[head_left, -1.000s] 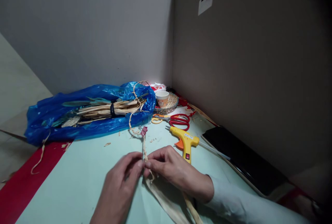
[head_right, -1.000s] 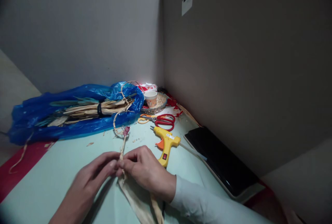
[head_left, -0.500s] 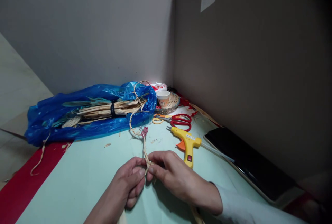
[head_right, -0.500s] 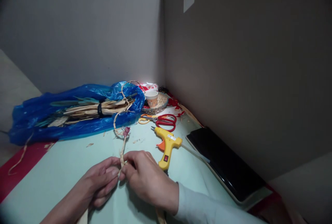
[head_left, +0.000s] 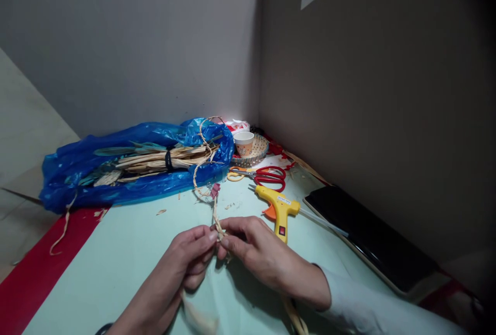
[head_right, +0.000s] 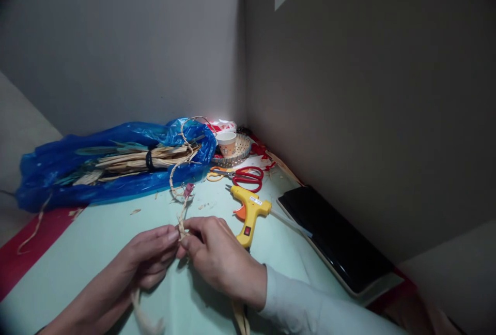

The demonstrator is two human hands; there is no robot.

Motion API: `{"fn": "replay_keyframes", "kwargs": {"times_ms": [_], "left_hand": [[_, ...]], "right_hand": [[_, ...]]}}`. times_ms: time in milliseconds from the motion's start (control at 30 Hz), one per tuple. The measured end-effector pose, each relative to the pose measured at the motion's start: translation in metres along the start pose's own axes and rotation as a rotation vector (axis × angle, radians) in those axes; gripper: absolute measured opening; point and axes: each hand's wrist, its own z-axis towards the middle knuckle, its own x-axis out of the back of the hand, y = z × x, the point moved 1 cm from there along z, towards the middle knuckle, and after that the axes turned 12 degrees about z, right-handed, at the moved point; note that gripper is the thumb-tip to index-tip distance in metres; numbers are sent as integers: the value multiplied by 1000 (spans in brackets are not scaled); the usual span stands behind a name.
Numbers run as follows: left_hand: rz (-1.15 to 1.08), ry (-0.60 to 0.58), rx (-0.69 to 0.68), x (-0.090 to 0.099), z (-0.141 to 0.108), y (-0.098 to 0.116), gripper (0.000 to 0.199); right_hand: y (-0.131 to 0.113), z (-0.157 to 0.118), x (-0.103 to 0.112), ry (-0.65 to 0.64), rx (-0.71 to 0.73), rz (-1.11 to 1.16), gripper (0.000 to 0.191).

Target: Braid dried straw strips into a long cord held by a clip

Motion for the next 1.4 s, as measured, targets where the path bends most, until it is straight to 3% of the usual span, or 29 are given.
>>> {"fn": "replay_keyframes", "kwargs": {"times_ms": [100,267,533,800,967,1033,1133,1267,1400], "left_hand": [[82,67,-35,-2,-1,-1,30],[191,140,-43,-3,-4,-3,30],[360,203,-45,-3,-4,-8,32],[323,80,-17,-6,3,-14,30],[388,186,-167,-10,-1,-10,27],[363,219,-168,-12,-2,-10,29],[256,212,-98,-13,-2,-11,33],[162,204,-92,-12,-2,-15,33],[106,214,-97,-10,-5,-16,33]], "right_hand": [[1,-1,0,15,-41,5,25],[-4,-3,0,-3,-104,-46,44],[-21,-12,5,-24,-137,-491,19],[-22,-9,5,46,-15,-586,17],[-17,-18,-10,78,-57,-575,19],[-14,-21,-17,62,-54,-636,18],[-9,-24,-25,-13,107,-853,9],[-1,-26,-31,-16,471,-1146,18],[-3,-26,-31,6,644,-1111,19]]}}
